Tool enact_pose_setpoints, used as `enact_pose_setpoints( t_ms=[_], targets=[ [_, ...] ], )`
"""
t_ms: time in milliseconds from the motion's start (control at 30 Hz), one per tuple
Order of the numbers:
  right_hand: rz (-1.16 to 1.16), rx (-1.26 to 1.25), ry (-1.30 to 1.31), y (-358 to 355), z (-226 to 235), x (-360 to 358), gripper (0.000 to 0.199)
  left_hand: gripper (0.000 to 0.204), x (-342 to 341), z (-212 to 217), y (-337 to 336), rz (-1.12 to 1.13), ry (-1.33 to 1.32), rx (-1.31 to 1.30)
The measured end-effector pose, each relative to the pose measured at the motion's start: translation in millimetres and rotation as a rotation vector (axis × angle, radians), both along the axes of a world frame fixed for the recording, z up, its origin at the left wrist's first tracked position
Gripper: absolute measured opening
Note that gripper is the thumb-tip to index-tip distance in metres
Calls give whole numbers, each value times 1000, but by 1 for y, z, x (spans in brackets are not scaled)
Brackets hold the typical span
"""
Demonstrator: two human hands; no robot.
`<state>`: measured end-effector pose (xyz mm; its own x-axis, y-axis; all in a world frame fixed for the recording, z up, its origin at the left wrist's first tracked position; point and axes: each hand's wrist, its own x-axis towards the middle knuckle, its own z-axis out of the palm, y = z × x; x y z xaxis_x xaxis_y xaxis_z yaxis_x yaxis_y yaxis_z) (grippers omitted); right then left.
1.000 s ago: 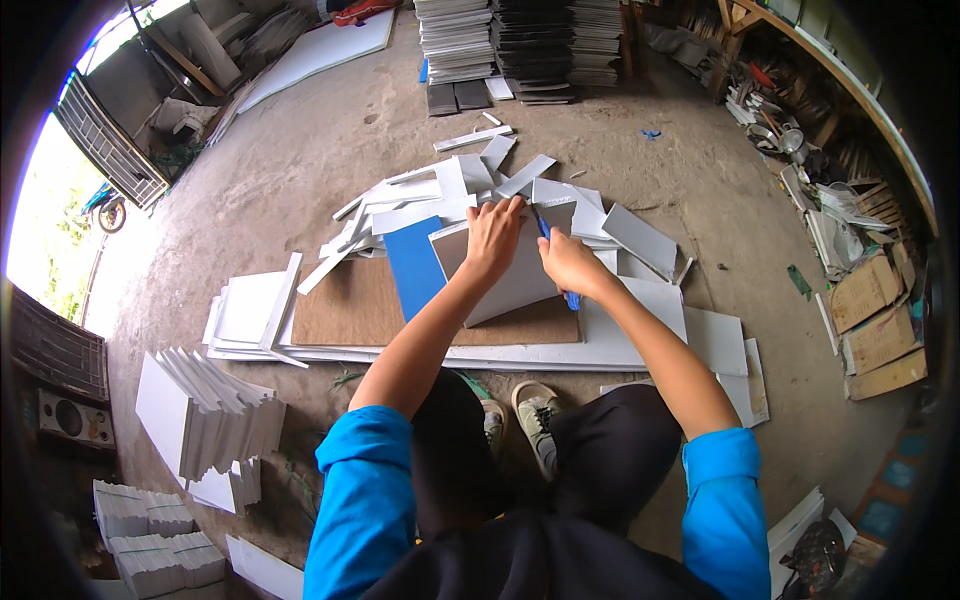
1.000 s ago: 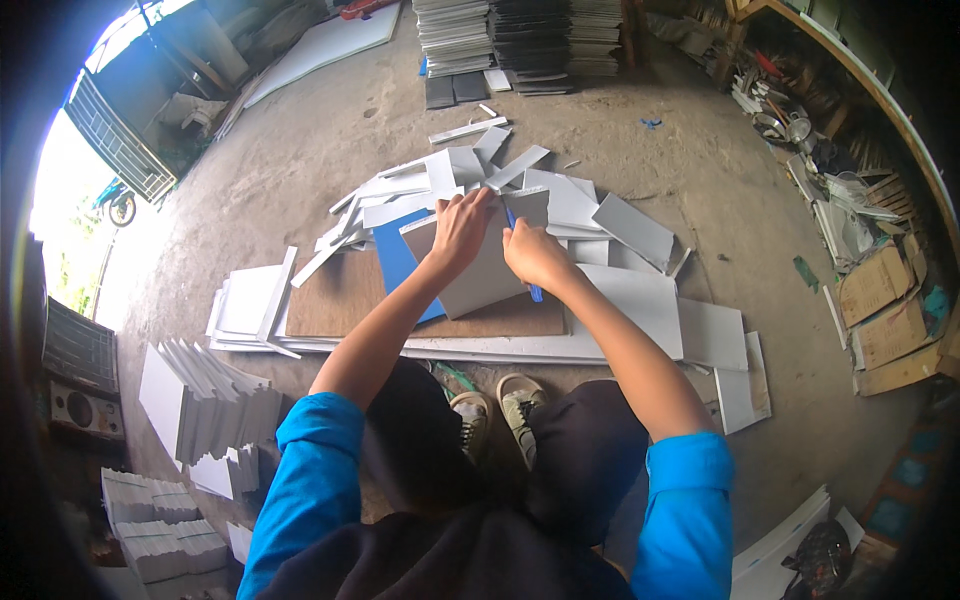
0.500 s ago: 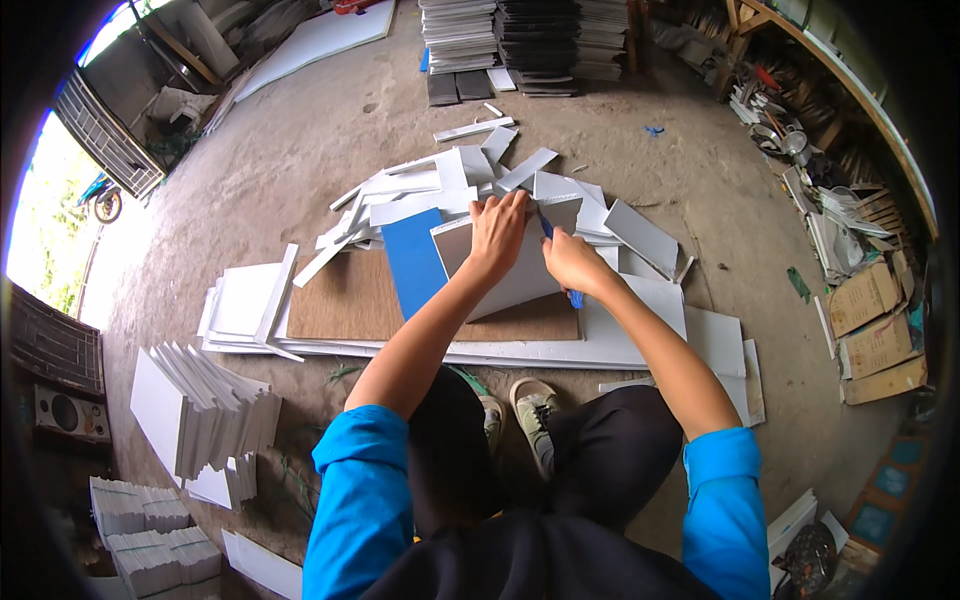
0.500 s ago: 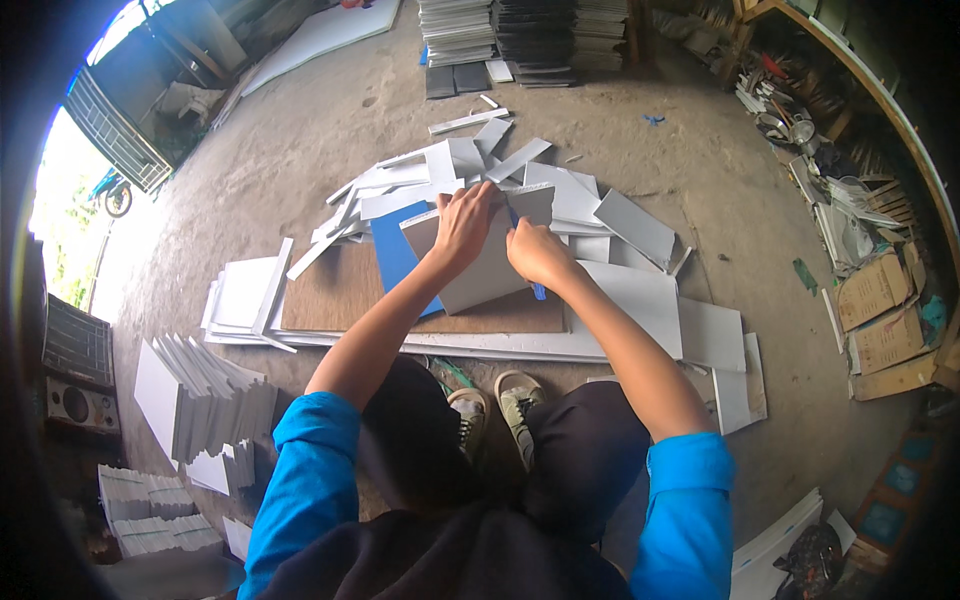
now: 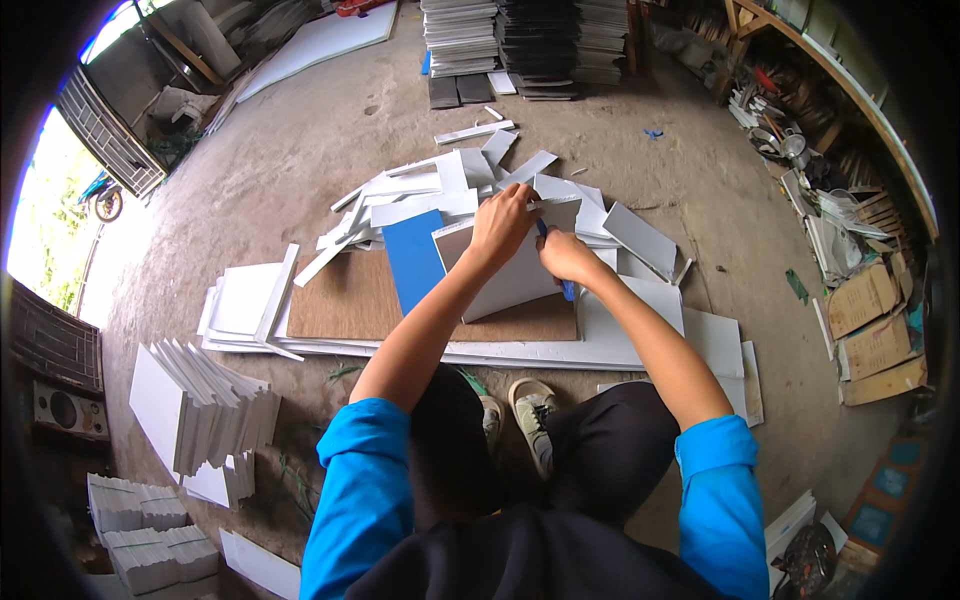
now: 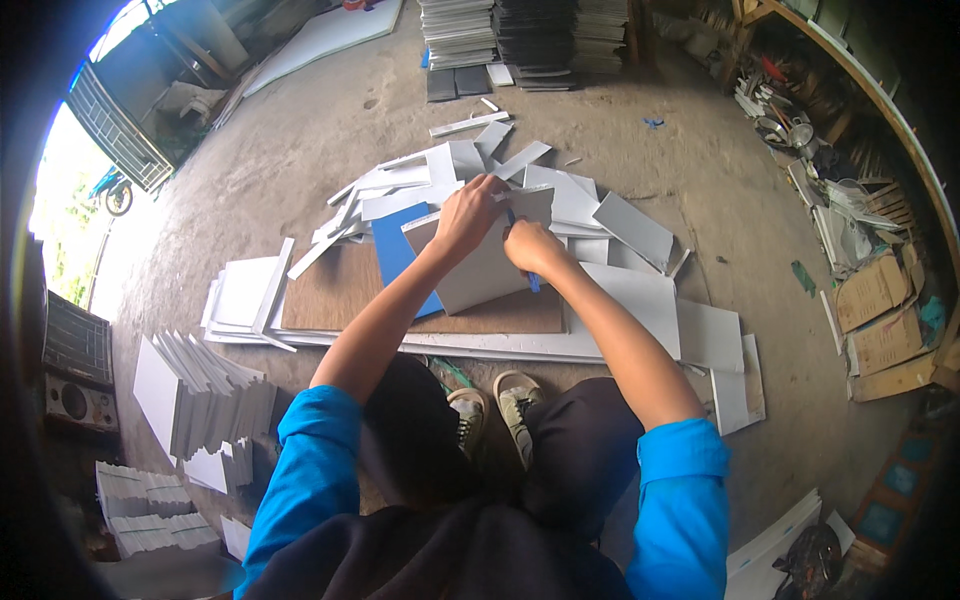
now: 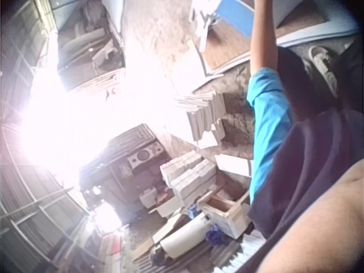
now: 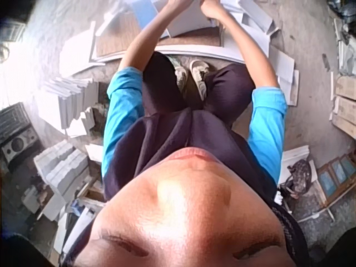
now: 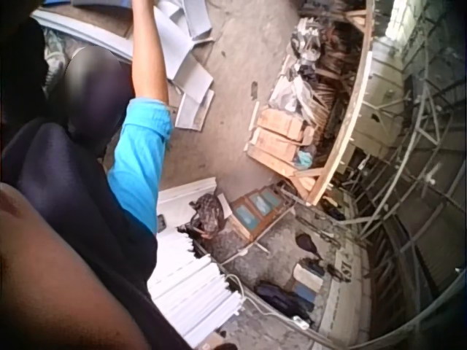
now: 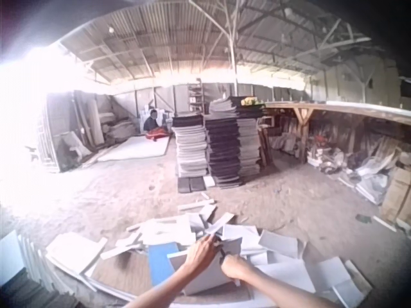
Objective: The person sits on the floor and uses a utility knife to cut white foam sheets to size, using a blue rectangular board as a template. They repeatedly align the blue board on the white sheets, trace the edges with the knife, and separate the cut pieces.
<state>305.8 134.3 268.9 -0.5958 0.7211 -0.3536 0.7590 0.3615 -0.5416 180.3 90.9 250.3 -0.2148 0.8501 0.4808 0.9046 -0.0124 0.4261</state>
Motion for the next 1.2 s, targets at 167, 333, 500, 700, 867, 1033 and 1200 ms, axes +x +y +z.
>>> enact_pose_setpoints(
  t_ms=[167,333,500,700,867,1033,1200],
  targets=[
    [54,160,-3,-7,5,0,34,24,-10,-2,2,-30,-55,-16],
    [133,513,65,2,-13,0,31,24,-10,-4,9,-17,-10,-13],
    [159,316,-97,3,0,-9,28,24,-9,-8,10,36,7,-32],
    [34,132,-166,-2,3,-10,28,22,-9,-8,7,-20,28,-7],
    [31,197,-111,14,-32,-15,31,21,-6,-5,8,-38,11,-13],
    [64,182,-97,18,-47,-18,32,27,-12,-7,12,-29,55,-71],
    [64,257,1,19,-62,-15,31,34,-11,-6,19,43,167,-282]
  ],
)
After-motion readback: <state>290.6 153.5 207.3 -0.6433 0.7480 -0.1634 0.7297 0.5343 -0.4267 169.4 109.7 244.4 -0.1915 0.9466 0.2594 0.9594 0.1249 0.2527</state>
